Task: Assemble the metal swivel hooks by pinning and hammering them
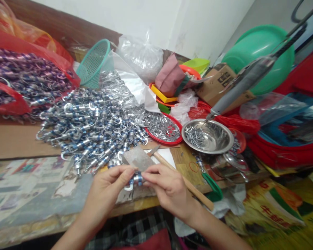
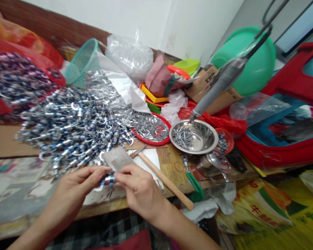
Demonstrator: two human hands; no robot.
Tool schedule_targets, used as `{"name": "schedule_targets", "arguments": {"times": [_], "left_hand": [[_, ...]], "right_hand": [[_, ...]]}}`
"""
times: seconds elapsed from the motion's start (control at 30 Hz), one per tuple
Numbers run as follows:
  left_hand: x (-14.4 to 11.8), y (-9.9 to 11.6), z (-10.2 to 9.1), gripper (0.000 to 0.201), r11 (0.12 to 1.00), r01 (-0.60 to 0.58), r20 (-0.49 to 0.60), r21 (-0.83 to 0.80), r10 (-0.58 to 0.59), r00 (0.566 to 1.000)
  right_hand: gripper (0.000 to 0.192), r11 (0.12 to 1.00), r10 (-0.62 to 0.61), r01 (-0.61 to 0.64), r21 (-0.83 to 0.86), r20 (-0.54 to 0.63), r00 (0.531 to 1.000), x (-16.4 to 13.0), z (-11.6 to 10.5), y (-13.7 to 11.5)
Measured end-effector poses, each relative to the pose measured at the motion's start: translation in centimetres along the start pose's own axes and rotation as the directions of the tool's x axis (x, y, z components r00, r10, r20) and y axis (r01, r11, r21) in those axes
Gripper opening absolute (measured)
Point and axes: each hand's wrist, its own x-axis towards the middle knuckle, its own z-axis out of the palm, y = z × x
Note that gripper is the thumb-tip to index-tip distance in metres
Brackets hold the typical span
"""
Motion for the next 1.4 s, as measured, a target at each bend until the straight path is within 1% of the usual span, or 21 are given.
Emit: {"name": "schedule_targets", "arguments": {"times": [0.07,0.13,0.2,0.27,0.3,0.33,0.4,0.47,0.53,0.6,0.7,0.77,0.87,0.93,1.0,1.07,1.1,1.17,1.27,1.33,1.4], "left_hand": [[-0.3,-0.6,0.4,0.039,0.985,0.089,-0.014,-0.147,-0.092,0.996],[-0.3,-1.1,0.6,0.061,0.967,0.118,-0.009,-0.227,-0.123,0.992],[-0.1,-1.4,0.6,0.067,0.964,0.123,-0.003,-0.236,-0.128,0.992],[0.3,-1.3,0.4,0.066,0.961,0.143,0.044,-0.235,-0.137,0.99],[0.5,-1.2,0.3,0.066,0.958,0.159,0.076,-0.24,-0.144,0.987],[0.7,-1.1,0.1,0.067,0.953,0.176,0.11,-0.248,-0.153,0.982],[0.9,-0.9,0.0,0.068,0.942,0.205,0.173,-0.265,-0.162,0.971],[1.0,-0.8,-0.1,0.069,0.94,0.211,0.211,-0.267,-0.156,0.965],[1.0,-0.7,-0.2,0.068,0.943,0.203,0.239,-0.263,-0.14,0.961],[1.1,-0.8,-0.3,0.068,0.944,0.198,0.249,-0.263,-0.132,0.959],[1.2,-1.1,-0.6,0.07,0.941,0.207,0.256,-0.267,-0.138,0.957],[1.3,-1.3,-0.8,0.072,0.935,0.231,0.274,-0.269,-0.156,0.949],[1.7,-1.5,-0.9,0.076,0.916,0.275,0.309,-0.293,-0.182,0.934],[2.0,-1.6,-1.0,0.078,0.899,0.295,0.342,-0.324,-0.179,0.923],[2.2,-1.7,-1.0,0.08,0.887,0.299,0.355,-0.353,-0.169,0.92],[2.3,-1.9,-1.0,0.083,0.881,0.29,0.343,-0.373,-0.16,0.926],[2.3,-2.0,-1.0,0.084,0.88,0.285,0.332,-0.38,-0.158,0.93],[2.3,-2.2,-1.1,0.087,0.879,0.281,0.32,-0.386,-0.159,0.934],[2.3,-2.4,-1.1,0.087,0.879,0.274,0.311,-0.39,-0.154,0.938],[2.4,-2.5,-1.0,0.085,0.877,0.262,0.31,-0.403,-0.138,0.94],[2.4,-2.5,-1.0,0.083,0.876,0.247,0.312,-0.415,-0.118,0.943]], "right_hand": [[0.02,0.992,0.103,-0.103,0.068,-0.008,0.995,0.1,0.2,-0.3],[0.016,0.983,0.16,-0.163,0.086,0.044,0.986,0.5,0.0,-0.1],[0.012,0.978,0.206,-0.205,-0.026,0.096,0.974,1.7,-0.8,1.2],[0.012,0.914,0.313,-0.29,-0.284,0.039,0.949,3.6,-2.2,4.0],[0.018,0.792,0.407,-0.385,-0.473,-0.062,0.911,4.7,-3.0,5.8],[0.023,0.719,0.448,-0.444,-0.534,-0.133,0.884,5.8,-3.8,7.7],[0.022,0.632,0.509,-0.501,-0.591,-0.17,0.844,7.7,-4.9,11.5],[0.015,0.572,0.564,-0.523,-0.631,-0.16,0.81,8.9,-5.3,14.5],[0.017,0.543,0.595,-0.523,-0.657,-0.139,0.792,9.5,-5.1,16.1],[0.019,0.543,0.599,-0.516,-0.663,-0.125,0.791,9.7,-5.0,16.7],[0.021,0.58,0.572,-0.511,-0.634,-0.129,0.81,9.6,-5.4,16.3],[0.023,0.628,0.547,-0.509,-0.589,-0.131,0.827,9.3,-5.8,15.3],[0.023,0.715,0.529,-0.495,-0.493,-0.08,0.845,8.2,-5.8,12.2],[0.02,0.796,0.501,-0.455,-0.399,0.011,0.866,7.1,-5.2,9.3],[0.013,0.914,0.387,-0.353,-0.198,0.169,0.907,6.0,-4.3,6.4],[0.009,0.967,0.25,-0.255,-0.019,0.286,0.925,5.1,-3.3,4.1],[0.008,0.975,0.201,-0.22,0.024,0.316,0.927,4.8,-2.7,3.4],[0.011,0.99,0.132,-0.142,0.011,0.306,0.943,4.4,-1.7,2.8],[0.021,0.995,-0.069,0.084,-0.058,0.217,0.974,4.1,-0.5,2.9],[0.025,0.962,-0.22,0.244,-0.122,0.182,0.958,4.0,0.0,2.9],[0.025,0.919,-0.308,0.348,-0.183,0.218,0.926,3.7,0.2,2.6]]}}
